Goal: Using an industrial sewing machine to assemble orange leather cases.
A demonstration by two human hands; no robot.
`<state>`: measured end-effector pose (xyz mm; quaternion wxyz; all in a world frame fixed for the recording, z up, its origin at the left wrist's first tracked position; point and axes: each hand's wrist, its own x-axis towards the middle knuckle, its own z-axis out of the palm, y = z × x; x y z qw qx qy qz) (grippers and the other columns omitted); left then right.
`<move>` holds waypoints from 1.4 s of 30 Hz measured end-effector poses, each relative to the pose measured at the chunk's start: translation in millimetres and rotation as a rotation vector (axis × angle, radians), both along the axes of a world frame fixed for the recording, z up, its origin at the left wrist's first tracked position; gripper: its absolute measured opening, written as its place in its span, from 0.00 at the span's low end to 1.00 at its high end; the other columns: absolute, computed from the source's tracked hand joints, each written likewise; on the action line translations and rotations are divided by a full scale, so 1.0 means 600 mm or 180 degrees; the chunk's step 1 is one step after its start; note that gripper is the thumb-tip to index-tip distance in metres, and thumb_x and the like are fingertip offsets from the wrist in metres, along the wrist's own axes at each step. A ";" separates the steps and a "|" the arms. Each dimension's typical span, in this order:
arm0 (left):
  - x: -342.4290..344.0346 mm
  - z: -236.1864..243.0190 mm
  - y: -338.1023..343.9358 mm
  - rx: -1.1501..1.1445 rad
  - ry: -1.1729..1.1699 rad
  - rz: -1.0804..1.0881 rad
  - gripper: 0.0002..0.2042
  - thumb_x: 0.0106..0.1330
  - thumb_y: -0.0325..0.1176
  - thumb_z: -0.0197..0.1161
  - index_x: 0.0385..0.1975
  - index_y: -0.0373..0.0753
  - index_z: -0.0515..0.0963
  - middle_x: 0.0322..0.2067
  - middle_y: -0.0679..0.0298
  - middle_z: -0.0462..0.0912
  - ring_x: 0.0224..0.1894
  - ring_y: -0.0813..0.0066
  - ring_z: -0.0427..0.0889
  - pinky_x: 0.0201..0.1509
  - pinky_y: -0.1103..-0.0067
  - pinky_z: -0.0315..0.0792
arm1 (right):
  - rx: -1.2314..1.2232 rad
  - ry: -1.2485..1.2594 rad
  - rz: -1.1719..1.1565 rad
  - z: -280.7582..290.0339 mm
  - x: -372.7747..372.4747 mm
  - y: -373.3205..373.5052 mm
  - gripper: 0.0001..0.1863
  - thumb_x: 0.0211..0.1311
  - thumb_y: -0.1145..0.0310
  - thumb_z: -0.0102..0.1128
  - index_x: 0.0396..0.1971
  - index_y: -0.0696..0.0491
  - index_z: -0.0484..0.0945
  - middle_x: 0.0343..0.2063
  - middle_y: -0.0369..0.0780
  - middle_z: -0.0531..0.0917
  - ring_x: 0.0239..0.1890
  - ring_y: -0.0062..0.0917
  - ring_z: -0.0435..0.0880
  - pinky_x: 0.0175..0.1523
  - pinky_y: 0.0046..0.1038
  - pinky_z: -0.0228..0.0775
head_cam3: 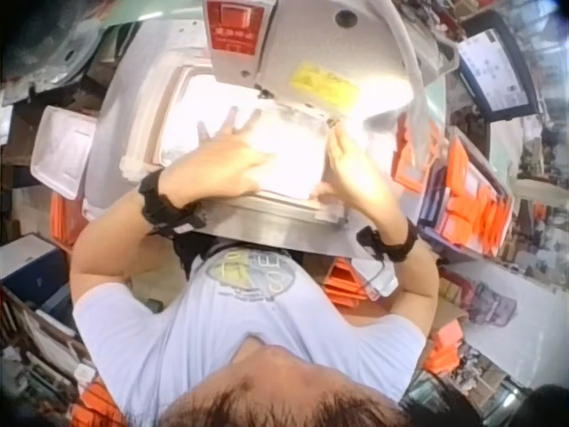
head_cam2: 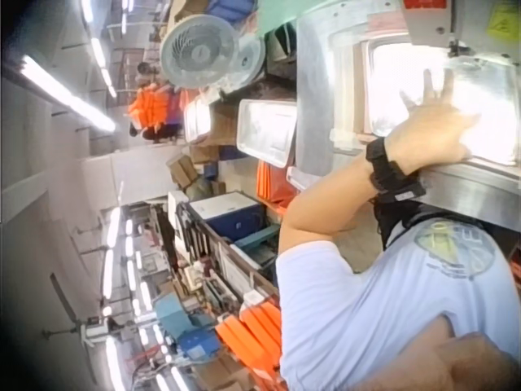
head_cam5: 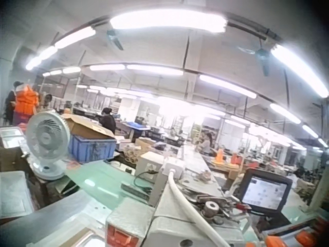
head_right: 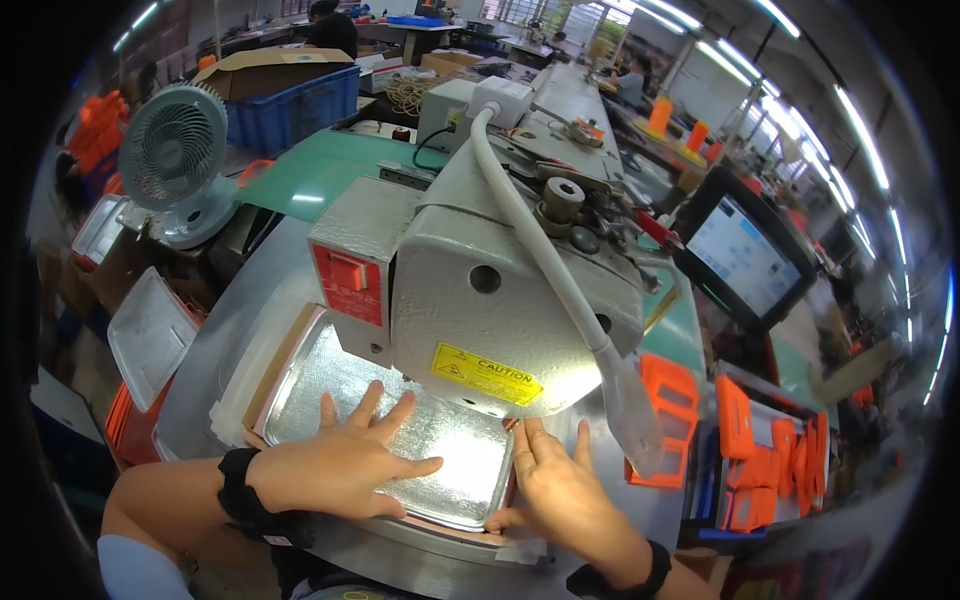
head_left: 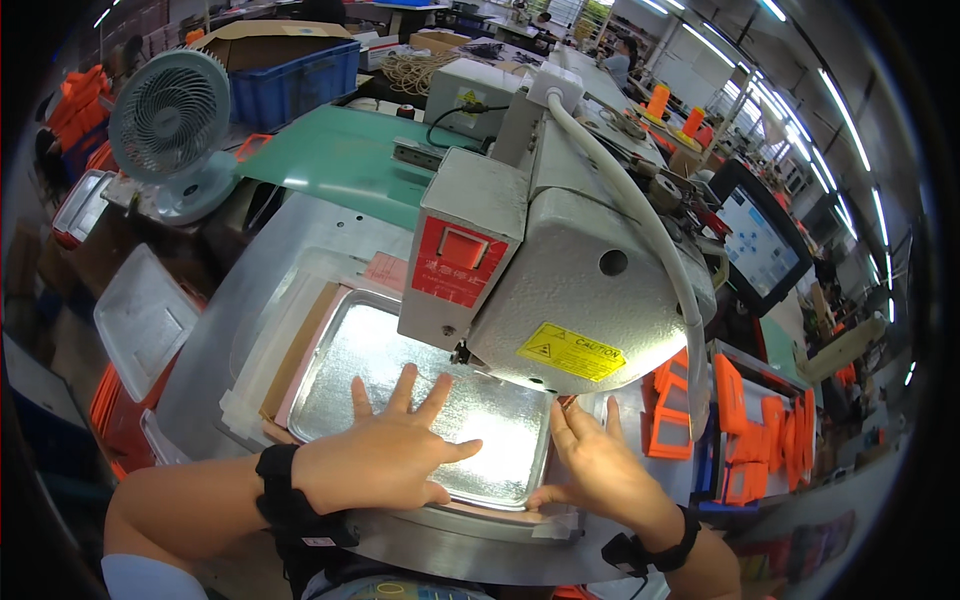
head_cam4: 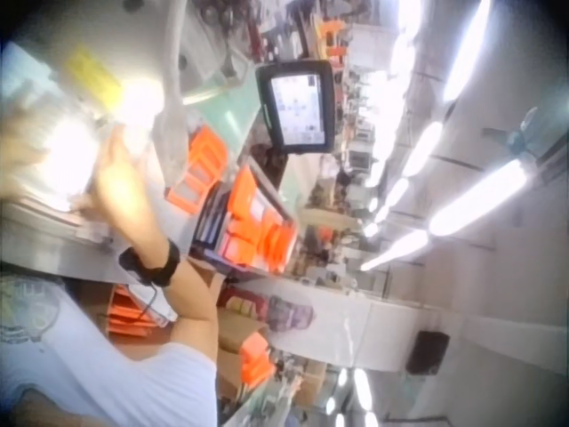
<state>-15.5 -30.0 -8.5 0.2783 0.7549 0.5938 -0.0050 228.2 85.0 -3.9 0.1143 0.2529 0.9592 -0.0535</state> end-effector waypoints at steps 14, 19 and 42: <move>-0.053 0.001 -0.002 0.0126 0.0140 -0.0051 0.31 0.58 0.56 0.67 0.65 0.63 0.71 0.70 0.35 0.47 0.71 0.21 0.42 0.61 0.27 0.46 | -0.0097 -0.0441 -0.0032 0.001 -0.057 0.001 0.65 0.41 0.31 0.67 0.63 0.75 0.57 0.57 0.61 0.71 0.64 0.51 0.69 0.69 0.55 0.53; -0.061 -0.002 0.021 0.0401 0.0184 -0.0159 0.31 0.59 0.55 0.67 0.64 0.64 0.72 0.69 0.35 0.51 0.71 0.24 0.47 0.62 0.29 0.47 | -0.0349 -0.0458 -0.0018 0.009 -0.069 0.028 0.58 0.42 0.31 0.67 0.56 0.73 0.66 0.51 0.62 0.75 0.55 0.50 0.77 0.59 0.45 0.69; -0.102 -0.009 0.120 0.0135 -0.0187 0.0086 0.29 0.60 0.56 0.64 0.57 0.43 0.77 0.55 0.53 0.80 0.55 0.53 0.79 0.59 0.68 0.72 | -0.0992 0.1406 0.0237 -0.003 -0.050 0.118 0.34 0.52 0.60 0.59 0.60 0.58 0.69 0.47 0.49 0.80 0.52 0.42 0.79 0.57 0.35 0.70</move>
